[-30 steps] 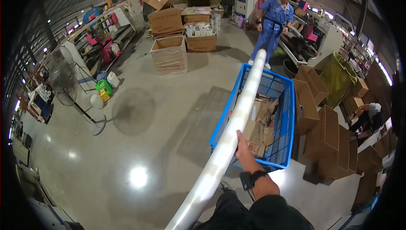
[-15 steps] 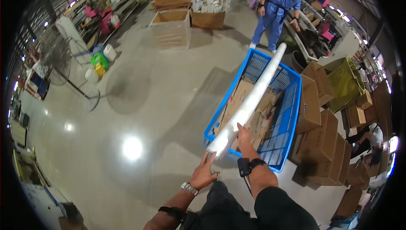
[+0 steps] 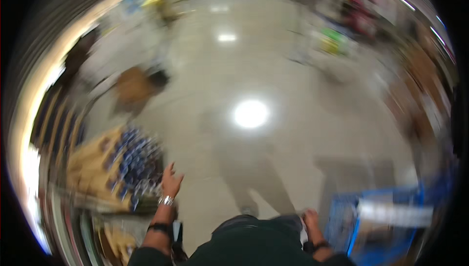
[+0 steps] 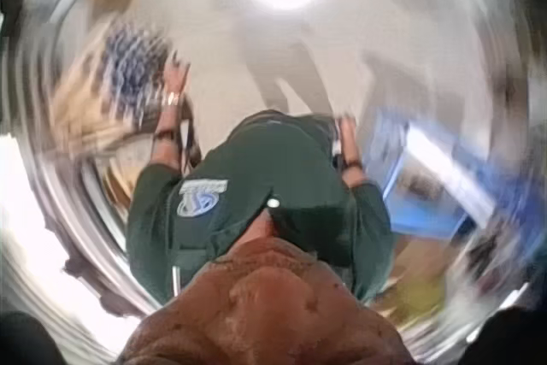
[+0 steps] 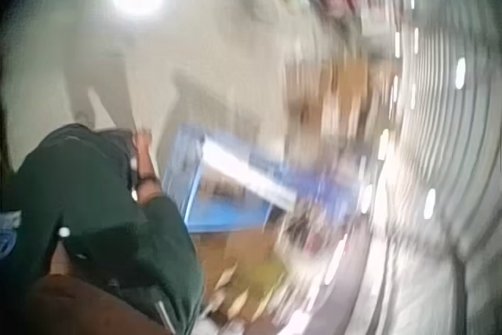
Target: Operates an industrial plastic film winding machine, including removing processed rolls and installing new cardboard cores.
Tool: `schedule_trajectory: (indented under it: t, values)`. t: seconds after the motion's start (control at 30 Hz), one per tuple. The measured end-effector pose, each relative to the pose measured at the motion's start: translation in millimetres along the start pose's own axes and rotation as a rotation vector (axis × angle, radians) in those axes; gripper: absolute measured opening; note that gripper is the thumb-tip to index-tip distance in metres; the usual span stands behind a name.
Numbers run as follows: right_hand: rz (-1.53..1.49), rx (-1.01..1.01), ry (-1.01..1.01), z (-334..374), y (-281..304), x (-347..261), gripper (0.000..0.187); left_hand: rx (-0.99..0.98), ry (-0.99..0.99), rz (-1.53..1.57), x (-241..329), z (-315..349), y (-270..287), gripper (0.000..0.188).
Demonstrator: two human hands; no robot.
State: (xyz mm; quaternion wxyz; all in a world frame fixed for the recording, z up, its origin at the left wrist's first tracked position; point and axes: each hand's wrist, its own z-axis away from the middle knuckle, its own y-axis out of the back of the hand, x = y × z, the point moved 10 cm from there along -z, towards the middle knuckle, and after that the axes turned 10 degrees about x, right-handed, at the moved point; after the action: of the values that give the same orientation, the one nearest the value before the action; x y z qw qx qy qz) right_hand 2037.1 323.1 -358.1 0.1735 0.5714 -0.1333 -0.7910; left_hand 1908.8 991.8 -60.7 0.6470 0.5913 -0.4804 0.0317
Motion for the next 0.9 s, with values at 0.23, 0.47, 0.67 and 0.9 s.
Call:
schedule_trajectory:
  t: [0.23,0.47,0.67,0.9]
  values:
    - [0.182,-0.297,-0.178,-22.1,-217.3,-135.8,0.030,0.900,0.390,-0.421,-199.9,26.3,344.5,0.059]
    - [0.340,-0.688,-0.266,-97.9,-386.4,-223.9,0.050,0.873,0.694,-0.480,-328.2,-19.8,383.7,0.072]
    - [0.469,-0.986,-0.008,-115.4,-591.4,-375.1,0.048,0.774,1.042,-0.561,-412.9,-59.2,384.6,0.064]
    - [0.430,-1.883,0.457,179.0,-848.6,-569.0,0.042,0.808,1.009,-0.534,-374.7,-17.8,393.8,0.072]
